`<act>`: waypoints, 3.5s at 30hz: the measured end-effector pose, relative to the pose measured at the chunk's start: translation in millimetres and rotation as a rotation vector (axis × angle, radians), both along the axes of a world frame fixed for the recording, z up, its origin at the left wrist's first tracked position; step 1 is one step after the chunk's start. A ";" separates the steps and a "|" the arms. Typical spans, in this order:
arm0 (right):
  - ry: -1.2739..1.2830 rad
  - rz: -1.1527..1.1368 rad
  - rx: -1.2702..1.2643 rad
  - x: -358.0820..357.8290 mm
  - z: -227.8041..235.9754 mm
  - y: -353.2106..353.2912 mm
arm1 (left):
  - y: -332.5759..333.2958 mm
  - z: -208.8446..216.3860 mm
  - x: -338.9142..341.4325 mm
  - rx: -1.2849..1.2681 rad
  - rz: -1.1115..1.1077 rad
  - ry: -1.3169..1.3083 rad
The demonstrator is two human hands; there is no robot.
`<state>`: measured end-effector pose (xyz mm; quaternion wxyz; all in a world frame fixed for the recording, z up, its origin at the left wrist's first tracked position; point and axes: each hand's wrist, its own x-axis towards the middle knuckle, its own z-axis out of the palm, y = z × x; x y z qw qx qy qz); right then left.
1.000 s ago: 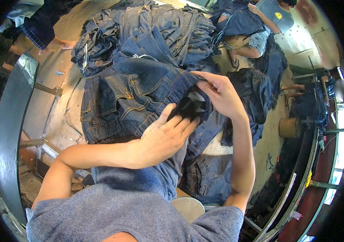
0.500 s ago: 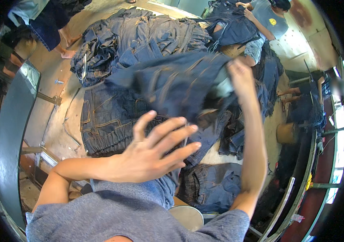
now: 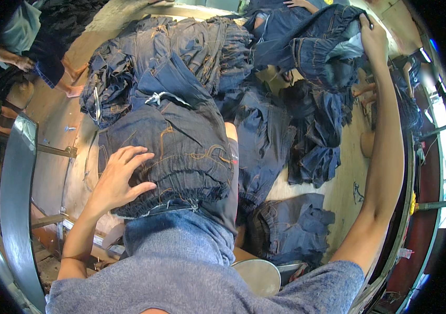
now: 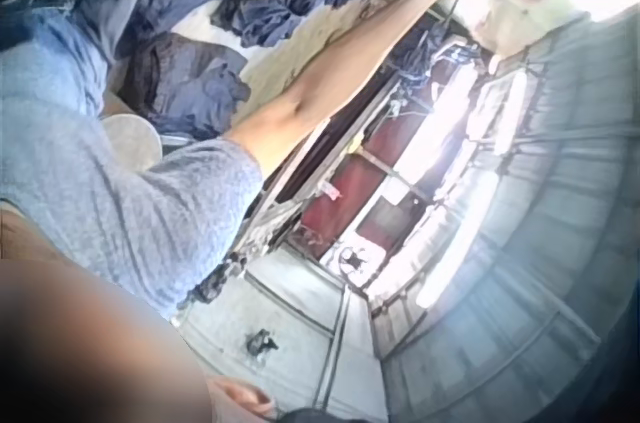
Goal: The person sits on the floor and inspects a pair of dark denim shorts by turning them inside out and checking the seams and interior. They repeatedly handle the garment, flipping it over and examining different areas before placing it aside.
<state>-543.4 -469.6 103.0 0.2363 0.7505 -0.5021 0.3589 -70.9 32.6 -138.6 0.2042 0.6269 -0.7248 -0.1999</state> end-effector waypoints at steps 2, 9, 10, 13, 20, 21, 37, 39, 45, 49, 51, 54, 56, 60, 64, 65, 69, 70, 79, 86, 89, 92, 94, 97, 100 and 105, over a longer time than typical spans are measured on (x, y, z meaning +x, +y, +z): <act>0.070 0.019 0.083 -15.9 -31.5 26.7 | 4.5 -4.3 1.7 0.114 -0.023 0.042; -0.024 0.158 0.452 -60.7 -268.1 195.4 | 6.5 -10.8 17.3 0.224 -0.062 0.153; -0.128 0.081 0.729 -62.6 -301.3 225.5 | 8.0 -12.0 16.5 0.190 -0.057 0.179; 0.289 0.125 1.168 -53.8 -355.4 287.0 | 13.3 -16.2 4.8 0.063 -0.023 0.083; -0.152 0.597 0.936 95.5 -281.5 298.6 | -9.9 0.3 -8.1 -0.077 0.102 -0.090; -0.198 0.676 0.993 121.8 -266.6 297.0 | -19.9 5.2 -7.1 -0.123 0.116 -0.126; -0.208 0.841 1.381 223.7 -212.7 246.5 | -105.7 47.0 -13.6 -0.484 0.186 -0.138; -0.251 0.876 1.379 219.5 -217.9 248.1 | -106.9 44.1 -18.2 -0.526 0.177 -0.195; -0.314 0.869 1.189 183.7 -216.1 223.2 | -110.5 50.5 -40.2 -0.643 0.104 -0.151; -0.661 0.299 0.979 112.3 -195.0 155.6 | -111.2 61.2 -36.9 -0.812 0.130 -0.125; -0.811 0.241 0.795 47.7 -169.7 119.2 | -102.9 63.2 -21.1 -0.824 0.164 -0.109; -1.003 0.456 0.631 -75.0 -122.9 86.9 | -92.7 56.9 7.6 -0.747 0.217 -0.186; -0.878 0.113 0.370 -160.1 -77.8 92.9 | -89.2 48.3 25.5 -0.669 0.265 -0.214; -0.300 -0.351 -0.094 -269.9 -15.8 183.9 | -93.7 28.9 48.7 -0.610 0.280 -0.186; -0.109 -0.567 -0.290 -283.3 -9.5 306.7 | -105.1 14.5 60.2 -0.592 0.218 -0.285; -0.002 -0.606 -0.332 -277.3 -14.7 334.9 | -108.3 12.1 61.7 -0.556 0.231 -0.295; 0.130 -0.666 -0.259 -254.7 -71.5 430.7 | -116.5 2.8 58.2 -0.477 0.233 -0.262; 0.171 -0.718 -0.204 -254.6 -92.2 451.6 | -116.7 2.0 56.2 -0.489 0.209 -0.261; -0.056 -0.697 0.926 -228.0 -413.6 608.4 | -75.5 8.1 31.4 -0.046 0.005 0.042; -0.360 -0.043 0.786 -24.6 -411.3 445.7 | -6.7 -4.5 -6.3 0.169 -0.111 -0.024; -0.219 0.339 0.593 83.5 -327.5 377.8 | 21.6 0.0 9.2 0.190 -0.034 -0.061; -0.210 0.677 0.720 177.2 -267.8 360.7 | 46.4 0.0 21.4 0.307 0.061 -0.013; -0.035 0.929 0.680 229.8 -256.9 361.7 | 55.3 -6.1 18.4 0.237 0.153 0.007; 0.164 1.112 0.696 270.2 -254.4 371.0 | 55.6 -13.0 6.0 0.103 0.332 -0.021; 0.389 1.064 0.940 287.9 -255.3 359.1 | 32.2 -11.8 5.8 -0.124 0.433 -0.016; 0.024 1.096 1.421 283.9 -249.4 291.1 | -9.1 7.1 -1.1 -0.203 0.450 0.075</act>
